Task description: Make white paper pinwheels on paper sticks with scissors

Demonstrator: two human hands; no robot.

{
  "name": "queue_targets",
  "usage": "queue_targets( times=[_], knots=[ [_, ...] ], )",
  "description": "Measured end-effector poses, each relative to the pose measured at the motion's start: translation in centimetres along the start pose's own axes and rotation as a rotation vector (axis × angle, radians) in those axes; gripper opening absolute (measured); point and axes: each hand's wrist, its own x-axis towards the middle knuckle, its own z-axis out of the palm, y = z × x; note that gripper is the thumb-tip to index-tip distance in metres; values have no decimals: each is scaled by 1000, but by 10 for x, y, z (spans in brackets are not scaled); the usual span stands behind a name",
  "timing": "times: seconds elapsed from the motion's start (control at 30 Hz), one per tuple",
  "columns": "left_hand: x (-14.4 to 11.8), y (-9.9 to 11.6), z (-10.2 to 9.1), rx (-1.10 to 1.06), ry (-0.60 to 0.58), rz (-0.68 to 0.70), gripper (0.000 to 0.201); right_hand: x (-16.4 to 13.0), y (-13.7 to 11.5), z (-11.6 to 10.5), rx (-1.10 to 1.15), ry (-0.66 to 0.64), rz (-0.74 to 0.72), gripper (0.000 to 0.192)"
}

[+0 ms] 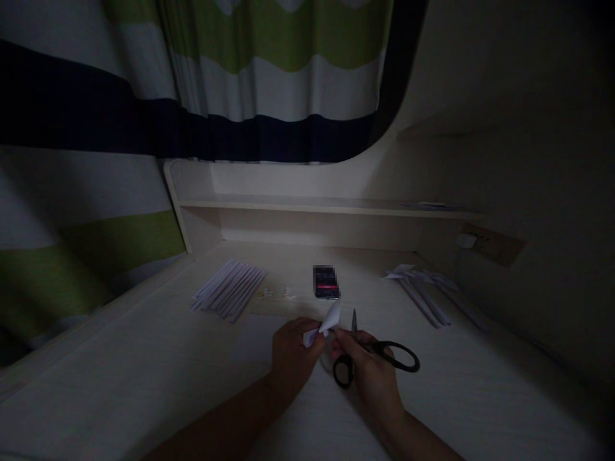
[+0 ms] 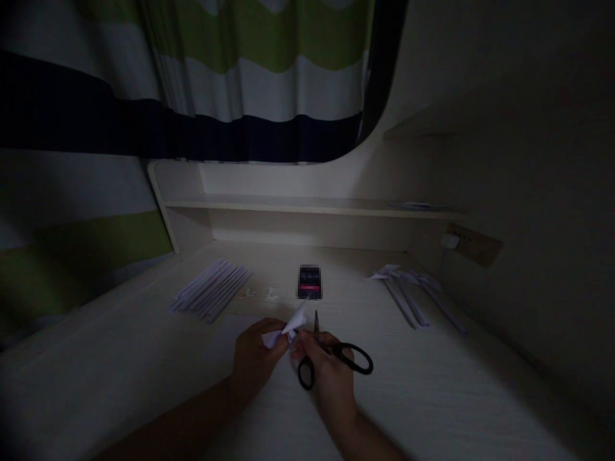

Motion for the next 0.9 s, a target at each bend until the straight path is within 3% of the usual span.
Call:
queue_targets(
  times=[0.07,0.13,0.23,0.33,0.4,0.5,0.6,0.67,0.83,0.9],
  knots=[
    [0,-1,1,6,19,44,13,0,2,-1,15,-2,-5,21],
    [0,-1,1,3,10,40,14,1,2,-3,-96,-42,-135,17],
    [1,0,0,7,-41,-35,13,6,1,-11,-320,-180,-572,9],
    [1,1,-2,30,-94,-120,13,16,2,-19,-426,-308,-1058,18],
    [2,2,-3,41,-121,-176,14,23,1,-24,-501,-352,-1281,21],
    [3,2,-2,47,-150,-230,14,30,-2,-27,-643,-394,-1438,21],
    [4,1,-2,32,-156,-226,15,29,-3,-27,-643,-398,-1444,21],
    [3,1,-1,21,-145,-234,15,25,0,-25,-566,-370,-1350,19],
    [2,2,-1,7,-106,-269,15,8,0,-13,-387,-241,-790,9],
    [1,3,-1,6,-87,-246,14,2,-4,-7,-330,-146,-550,13]
  ],
)
